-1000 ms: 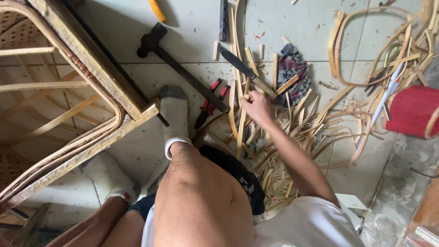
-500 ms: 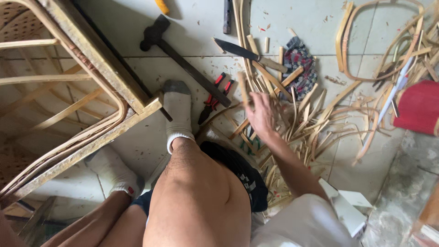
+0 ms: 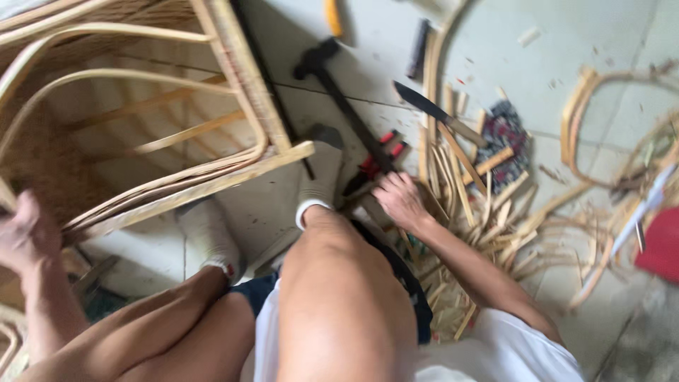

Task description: The person sits on the floor weaving a bamboo basket in a wooden frame. They insert thin bamboo strips across the basket, tap them into place with a hammer, trim strips with pliers, and finally squeeze glue from a bottle onto the woven strips.

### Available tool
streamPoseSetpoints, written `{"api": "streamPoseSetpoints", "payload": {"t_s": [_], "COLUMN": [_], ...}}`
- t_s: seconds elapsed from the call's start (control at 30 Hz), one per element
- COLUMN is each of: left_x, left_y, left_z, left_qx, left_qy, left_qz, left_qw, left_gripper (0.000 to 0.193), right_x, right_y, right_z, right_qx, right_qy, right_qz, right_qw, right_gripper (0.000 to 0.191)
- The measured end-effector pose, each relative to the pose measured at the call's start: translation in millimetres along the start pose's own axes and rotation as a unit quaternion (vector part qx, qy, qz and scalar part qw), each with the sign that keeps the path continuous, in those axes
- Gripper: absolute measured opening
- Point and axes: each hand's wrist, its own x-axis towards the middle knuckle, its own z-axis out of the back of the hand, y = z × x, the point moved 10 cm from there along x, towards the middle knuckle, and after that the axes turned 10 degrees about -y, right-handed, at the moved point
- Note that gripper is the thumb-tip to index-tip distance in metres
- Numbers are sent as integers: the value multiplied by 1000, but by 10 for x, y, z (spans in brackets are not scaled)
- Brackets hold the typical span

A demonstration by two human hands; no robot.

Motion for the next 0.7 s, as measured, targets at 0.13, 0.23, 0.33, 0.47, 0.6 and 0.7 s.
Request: {"api": "streamPoseSetpoints", "payload": {"t_s": [0.13,0.23,0.33,0.47,0.6,0.7], "left_x": [89,121,175,229,234,253], "left_y": [-107,-286,-423,-457,-210,-112], "left_z": [57,108,157,233,63,10], "left_qx": [-76,-89,-87,-83,-109,-81], "left_qy": [-33,-43,-49,-95,-65,-76], "left_qz": [11,5,5,21,84,69], "left_qw": [996,995,995,992,988,991], "left_gripper": [34,28,23,35,34,38], "right_x": [117,421,1020,1545,2036,2071], "right_y": [38,253,804,1814,2377,2455], "right_z": [71,276,850,1655,2130,2258], "right_qx": [2,-2,16,39,13,3], "right_qy": [23,22,31,182,199,205], "right_qz": [6,22,14,-108,-90,-99], "right_qw": [1000,1000,999,977,976,974], "right_gripper": [11,14,22,38,41,44]}}
